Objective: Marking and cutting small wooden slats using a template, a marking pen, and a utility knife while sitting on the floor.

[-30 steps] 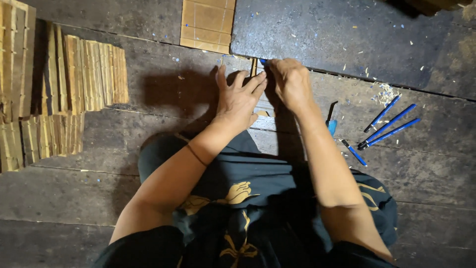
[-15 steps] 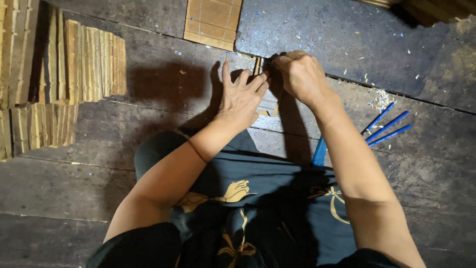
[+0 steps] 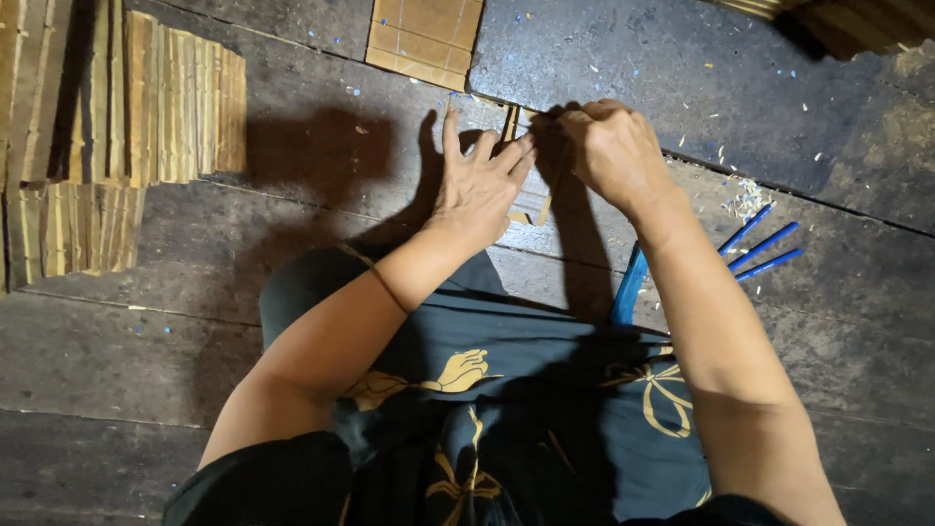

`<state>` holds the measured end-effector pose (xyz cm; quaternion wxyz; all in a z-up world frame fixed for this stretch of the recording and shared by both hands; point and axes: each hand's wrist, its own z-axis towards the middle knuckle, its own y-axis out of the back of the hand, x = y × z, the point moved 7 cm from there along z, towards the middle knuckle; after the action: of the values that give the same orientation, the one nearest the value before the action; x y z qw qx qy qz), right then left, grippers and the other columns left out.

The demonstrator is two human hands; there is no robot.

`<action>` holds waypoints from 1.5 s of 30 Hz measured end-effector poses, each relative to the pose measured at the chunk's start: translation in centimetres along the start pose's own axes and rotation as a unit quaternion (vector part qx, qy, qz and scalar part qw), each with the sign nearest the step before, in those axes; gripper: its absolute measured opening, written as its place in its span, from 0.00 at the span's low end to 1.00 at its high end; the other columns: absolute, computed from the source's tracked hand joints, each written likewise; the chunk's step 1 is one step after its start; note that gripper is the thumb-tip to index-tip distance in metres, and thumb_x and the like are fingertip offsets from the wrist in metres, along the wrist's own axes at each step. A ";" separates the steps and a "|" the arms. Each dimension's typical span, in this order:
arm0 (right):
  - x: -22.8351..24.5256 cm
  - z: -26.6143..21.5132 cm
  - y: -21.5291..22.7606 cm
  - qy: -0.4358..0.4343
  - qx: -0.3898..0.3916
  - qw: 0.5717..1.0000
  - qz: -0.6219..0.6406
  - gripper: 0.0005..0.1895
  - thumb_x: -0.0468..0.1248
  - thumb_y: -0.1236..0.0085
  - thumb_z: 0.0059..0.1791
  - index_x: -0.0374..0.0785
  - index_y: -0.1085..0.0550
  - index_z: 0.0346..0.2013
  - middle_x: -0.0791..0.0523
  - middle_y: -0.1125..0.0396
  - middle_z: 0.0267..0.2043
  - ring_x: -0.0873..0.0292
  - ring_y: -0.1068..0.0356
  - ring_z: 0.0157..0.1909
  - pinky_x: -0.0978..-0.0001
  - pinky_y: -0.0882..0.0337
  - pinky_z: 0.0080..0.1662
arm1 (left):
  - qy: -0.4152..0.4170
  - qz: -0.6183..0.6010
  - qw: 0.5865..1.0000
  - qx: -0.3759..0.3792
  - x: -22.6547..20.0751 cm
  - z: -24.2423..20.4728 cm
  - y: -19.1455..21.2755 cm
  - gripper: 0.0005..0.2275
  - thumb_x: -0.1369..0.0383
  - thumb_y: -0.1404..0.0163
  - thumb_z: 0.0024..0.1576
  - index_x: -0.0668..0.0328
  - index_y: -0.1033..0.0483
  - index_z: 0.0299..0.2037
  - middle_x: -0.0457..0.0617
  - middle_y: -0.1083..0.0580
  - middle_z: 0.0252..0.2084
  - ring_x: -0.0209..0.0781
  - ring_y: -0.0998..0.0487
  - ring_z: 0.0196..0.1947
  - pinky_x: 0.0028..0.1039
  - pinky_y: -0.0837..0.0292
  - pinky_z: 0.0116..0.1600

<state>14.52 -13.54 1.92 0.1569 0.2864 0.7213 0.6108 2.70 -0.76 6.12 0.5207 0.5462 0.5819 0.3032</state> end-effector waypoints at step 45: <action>14.7 -14.1 1.5 -0.191 -0.296 0.919 0.176 0.12 0.27 0.49 0.56 0.34 0.24 0.53 0.45 0.28 0.33 0.46 0.28 0.32 0.56 0.29 0.39 | -0.012 0.011 0.997 -0.078 0.7 1.1 -1.5 0.27 0.73 0.38 0.45 0.41 0.23 0.58 0.38 0.29 0.63 0.55 0.33 0.63 0.80 0.75 0.67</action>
<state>-4.87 -15.65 8.05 0.2595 0.4603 0.4021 0.7477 3.29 -0.67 4.22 0.5653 0.5143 0.5439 0.3467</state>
